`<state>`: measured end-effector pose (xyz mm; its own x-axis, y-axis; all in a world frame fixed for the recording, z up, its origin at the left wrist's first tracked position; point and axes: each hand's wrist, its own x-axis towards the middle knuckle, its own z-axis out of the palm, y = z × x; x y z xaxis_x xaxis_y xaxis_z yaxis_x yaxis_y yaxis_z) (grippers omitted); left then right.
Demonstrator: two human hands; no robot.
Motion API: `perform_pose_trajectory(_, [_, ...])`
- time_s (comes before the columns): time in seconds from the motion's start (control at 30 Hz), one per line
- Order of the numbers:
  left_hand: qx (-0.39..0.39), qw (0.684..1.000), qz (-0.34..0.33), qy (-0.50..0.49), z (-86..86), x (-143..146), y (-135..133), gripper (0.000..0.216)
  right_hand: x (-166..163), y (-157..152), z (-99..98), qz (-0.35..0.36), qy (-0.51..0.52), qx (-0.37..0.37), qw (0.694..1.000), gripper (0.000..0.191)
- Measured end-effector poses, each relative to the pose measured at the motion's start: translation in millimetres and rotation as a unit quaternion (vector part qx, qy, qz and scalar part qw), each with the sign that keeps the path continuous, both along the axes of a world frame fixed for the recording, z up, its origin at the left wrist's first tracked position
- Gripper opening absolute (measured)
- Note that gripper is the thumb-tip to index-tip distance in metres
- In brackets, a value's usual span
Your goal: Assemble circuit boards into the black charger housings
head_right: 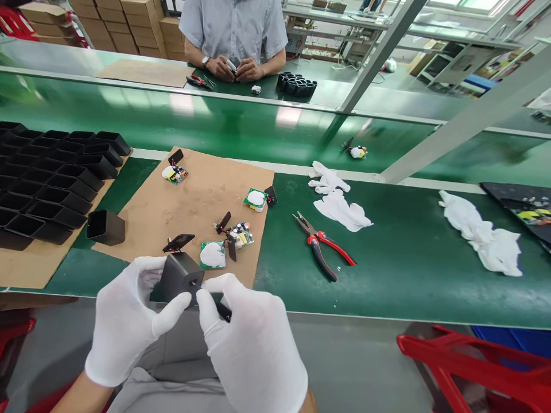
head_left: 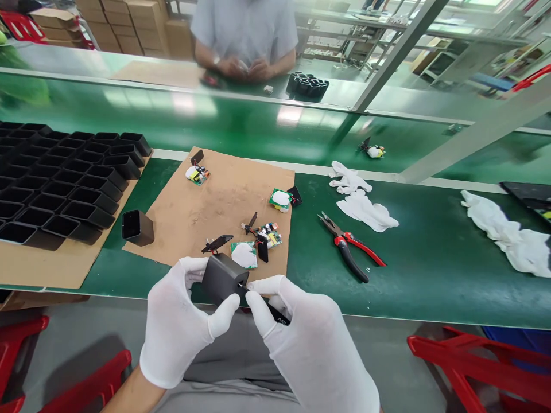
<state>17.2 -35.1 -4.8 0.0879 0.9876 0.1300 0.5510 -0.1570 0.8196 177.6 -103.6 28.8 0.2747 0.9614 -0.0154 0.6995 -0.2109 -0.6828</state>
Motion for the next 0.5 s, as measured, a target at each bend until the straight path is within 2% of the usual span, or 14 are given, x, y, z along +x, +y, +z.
perform_pose_trajectory(0.27, [-0.038,0.999,-0.009,-0.019,-4.5,-3.4,-0.2,0.034,-1.3,1.6,1.5,-0.004,-0.004,0.037,0.999,0.018])
perform_pose_trajectory(0.5, [0.044,0.998,-0.019,0.052,-7.7,-4.5,-3.5,0.032,-2.2,0.9,-1.1,-0.012,-0.012,0.039,0.999,0.018])
